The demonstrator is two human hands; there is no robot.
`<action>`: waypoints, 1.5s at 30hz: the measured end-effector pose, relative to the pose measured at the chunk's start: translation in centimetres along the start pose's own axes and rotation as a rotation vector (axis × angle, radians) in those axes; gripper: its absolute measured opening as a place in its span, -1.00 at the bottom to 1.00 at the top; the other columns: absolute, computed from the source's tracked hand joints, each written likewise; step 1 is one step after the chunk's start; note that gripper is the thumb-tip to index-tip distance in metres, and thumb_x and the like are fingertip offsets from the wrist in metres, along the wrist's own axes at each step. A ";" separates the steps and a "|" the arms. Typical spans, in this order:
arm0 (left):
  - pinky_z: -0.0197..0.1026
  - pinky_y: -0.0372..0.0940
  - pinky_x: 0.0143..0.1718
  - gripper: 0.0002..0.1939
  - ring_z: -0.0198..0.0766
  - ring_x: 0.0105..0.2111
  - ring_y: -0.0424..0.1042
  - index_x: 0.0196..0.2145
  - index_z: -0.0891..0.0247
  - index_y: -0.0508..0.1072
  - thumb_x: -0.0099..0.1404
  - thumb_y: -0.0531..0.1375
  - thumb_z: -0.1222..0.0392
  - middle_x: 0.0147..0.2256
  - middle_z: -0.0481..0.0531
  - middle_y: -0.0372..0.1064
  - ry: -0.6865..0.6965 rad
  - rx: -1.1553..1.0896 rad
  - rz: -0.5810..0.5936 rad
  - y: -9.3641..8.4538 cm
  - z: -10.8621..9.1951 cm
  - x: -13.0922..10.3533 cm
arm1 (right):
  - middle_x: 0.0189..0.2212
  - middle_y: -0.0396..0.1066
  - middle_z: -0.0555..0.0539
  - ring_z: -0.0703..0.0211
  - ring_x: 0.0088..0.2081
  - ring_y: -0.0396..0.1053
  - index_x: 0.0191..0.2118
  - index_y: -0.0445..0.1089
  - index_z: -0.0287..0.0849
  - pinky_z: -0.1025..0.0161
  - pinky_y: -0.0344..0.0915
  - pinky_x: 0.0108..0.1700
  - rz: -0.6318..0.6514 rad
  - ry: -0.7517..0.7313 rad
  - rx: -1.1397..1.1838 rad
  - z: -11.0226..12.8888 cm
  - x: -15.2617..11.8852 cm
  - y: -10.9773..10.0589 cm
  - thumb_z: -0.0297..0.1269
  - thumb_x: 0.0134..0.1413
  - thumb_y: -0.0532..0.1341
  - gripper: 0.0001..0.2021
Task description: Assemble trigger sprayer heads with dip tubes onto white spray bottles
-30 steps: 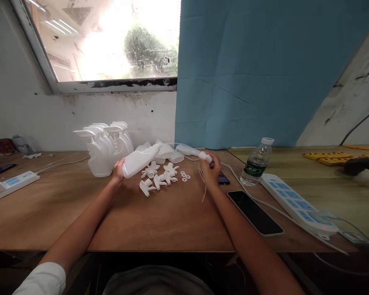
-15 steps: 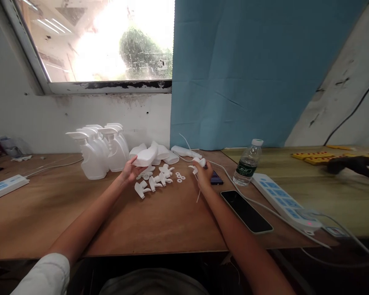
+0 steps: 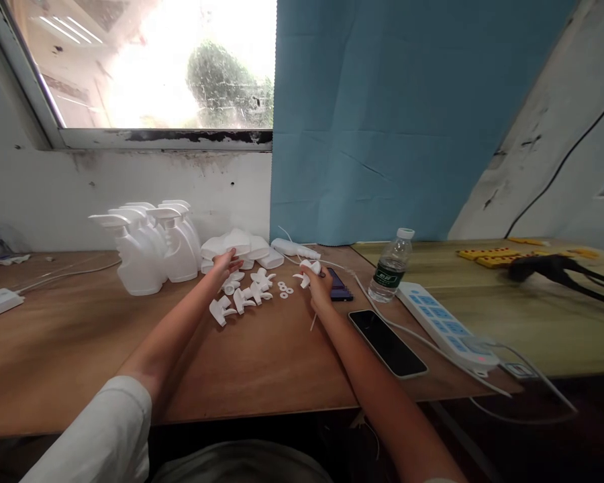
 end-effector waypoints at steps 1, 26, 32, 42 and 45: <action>-0.13 0.42 -0.39 -0.49 -0.28 -0.47 0.46 -0.06 0.32 0.17 0.16 0.35 0.16 -0.31 0.10 0.35 -0.009 0.032 -0.020 0.0 -0.1 0.1 | -0.44 0.44 0.01 0.21 -0.45 0.41 -0.35 0.41 -0.17 0.37 0.32 -0.56 0.012 -0.007 -0.009 0.0 0.0 0.1 -0.22 -0.43 0.45 -0.61; -0.08 0.26 -0.04 -0.93 -0.09 -0.17 0.38 -0.39 0.23 0.40 0.13 0.19 0.34 -0.26 0.13 0.39 0.745 1.213 0.416 0.1 0.9 -7.3 | -0.55 0.24 0.10 0.26 -0.50 0.16 -0.46 0.30 -0.12 0.34 0.14 -0.49 0.226 -0.214 -0.294 1.0 -3.6 2.3 0.05 -0.16 0.36 -0.64; -0.03 0.19 0.06 -0.85 0.03 -0.03 0.34 -0.32 0.27 0.43 0.10 0.18 0.38 -0.15 0.26 0.39 0.722 1.236 0.338 1.0 -0.2 -4.1 | -0.57 0.21 0.11 0.28 -0.52 0.13 -0.46 0.31 -0.12 0.34 0.13 -0.49 0.215 -0.207 -0.295 0.9 -3.4 2.2 0.03 -0.16 0.36 -0.65; -0.03 0.24 0.08 -0.81 -0.04 -0.02 0.39 -0.20 0.30 0.42 0.18 0.16 0.35 -0.07 0.24 0.38 0.702 1.103 0.403 2.0 -1.1 -6.0 | -0.51 0.26 0.09 0.25 -0.46 0.17 -0.42 0.33 -0.12 0.33 0.15 -0.40 0.184 -0.292 -0.317 1.8 -4.0 2.4 0.02 -0.11 0.33 -0.68; -0.14 0.38 -0.10 -0.75 -0.15 -0.13 0.45 -0.08 0.27 0.39 0.26 0.14 0.28 -0.08 0.19 0.40 0.696 0.978 0.518 2.1 0.9 -10.0 | -0.43 0.31 0.06 0.23 -0.41 0.22 -0.34 0.34 -0.11 0.33 0.19 -0.34 0.199 -0.354 -0.304 2.4 -4.8 2.7 0.00 -0.07 0.32 -0.70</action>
Point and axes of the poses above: each hand's wrist, its own x-axis towards the middle knuckle, its own y-axis out of the palm, z = x × y, the point moved 5 cm from there along x, towards the middle knuckle
